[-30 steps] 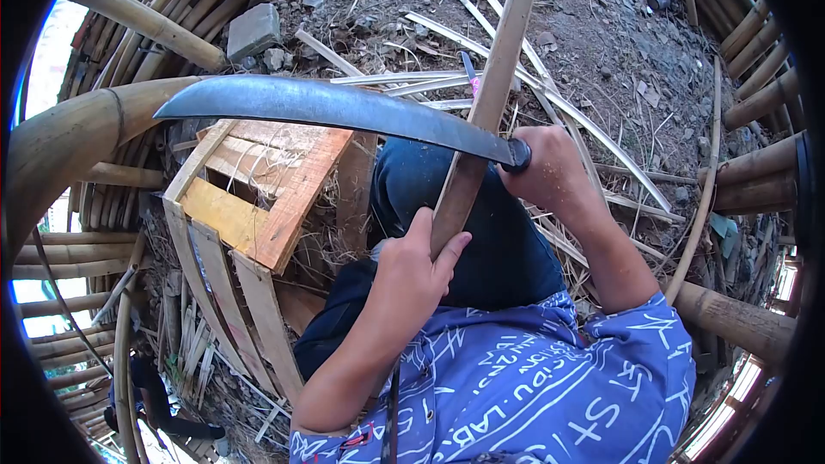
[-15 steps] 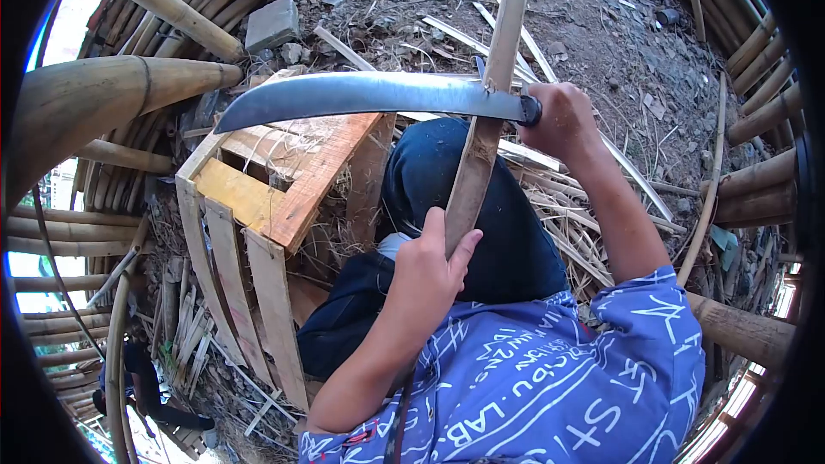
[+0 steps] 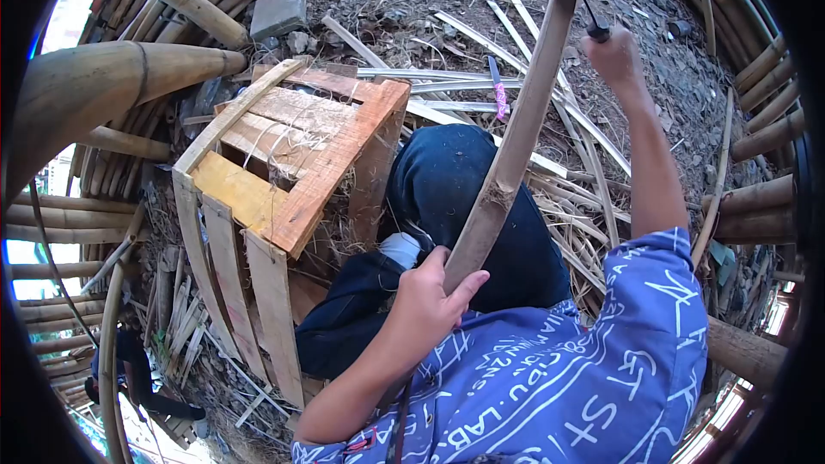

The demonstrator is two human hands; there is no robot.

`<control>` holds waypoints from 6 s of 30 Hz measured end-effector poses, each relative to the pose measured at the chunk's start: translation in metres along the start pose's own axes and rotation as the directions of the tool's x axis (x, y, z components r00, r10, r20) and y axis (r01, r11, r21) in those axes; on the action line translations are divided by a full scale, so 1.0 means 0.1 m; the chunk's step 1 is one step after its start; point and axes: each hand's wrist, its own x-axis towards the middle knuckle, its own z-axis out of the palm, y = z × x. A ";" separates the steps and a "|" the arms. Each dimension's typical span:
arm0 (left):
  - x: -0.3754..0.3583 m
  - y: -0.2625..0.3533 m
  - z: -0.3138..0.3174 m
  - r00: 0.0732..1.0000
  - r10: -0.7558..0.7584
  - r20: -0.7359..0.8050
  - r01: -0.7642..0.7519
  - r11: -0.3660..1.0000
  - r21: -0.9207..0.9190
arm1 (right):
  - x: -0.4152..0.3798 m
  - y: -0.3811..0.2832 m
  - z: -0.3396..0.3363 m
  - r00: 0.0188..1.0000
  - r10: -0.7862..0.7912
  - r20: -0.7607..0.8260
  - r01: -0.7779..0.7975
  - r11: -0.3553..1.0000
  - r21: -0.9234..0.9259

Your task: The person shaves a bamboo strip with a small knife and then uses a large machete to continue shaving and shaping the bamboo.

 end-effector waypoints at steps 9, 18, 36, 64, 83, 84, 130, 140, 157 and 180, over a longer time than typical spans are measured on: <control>0.20 -0.10 -0.08 0.963 -0.112 0.246 0.150 0.979 -0.141 | -1.57 -0.55 -0.49 0.946 -0.139 0.293 0.039 0.946 0.322; 0.14 0.04 -0.04 0.932 -0.148 0.331 0.230 0.947 -0.224 | -1.74 -0.81 -0.45 0.906 -0.254 0.340 0.206 0.964 0.170; 0.05 0.01 -0.01 0.978 -0.072 0.194 0.103 0.983 -0.155 | -1.00 -0.60 -0.21 0.931 -0.223 0.288 0.276 0.949 -0.156; 0.10 -0.04 -0.39 0.819 -0.248 0.518 0.404 0.890 -0.211 | -1.43 -0.31 -0.15 0.893 -0.040 0.448 -0.348 0.570 0.745; -0.51 0.65 -0.90 0.661 0.576 -0.480 -0.256 0.775 0.578 | -1.57 -0.88 -0.13 0.923 0.225 0.312 -0.282 -0.155 0.947; -0.73 0.67 -1.10 0.726 0.570 -0.384 -0.221 0.723 0.655 | -1.54 -0.94 -0.12 0.905 0.306 0.297 -0.252 -0.180 0.951; 0.39 0.32 -0.55 0.732 0.634 -0.251 -0.680 0.701 -0.213 | -1.17 -2.23 -0.08 0.972 0.135 0.195 -0.144 -0.317 0.937; 0.47 0.43 -0.49 0.568 0.454 -0.687 -0.818 0.407 -0.407 | -1.23 -2.26 -0.07 0.985 0.030 0.169 -0.152 -0.294 0.943; -0.63 0.52 -0.48 0.746 0.591 -0.306 -0.584 0.802 0.124 | -1.15 -2.17 -0.01 0.984 0.144 0.105 -0.068 -0.238 0.969; 0.09 0.43 -0.31 0.520 0.835 0.182 -0.651 0.249 0.717 | -0.92 -2.07 0.10 0.980 0.201 -0.003 0.044 -0.203 0.978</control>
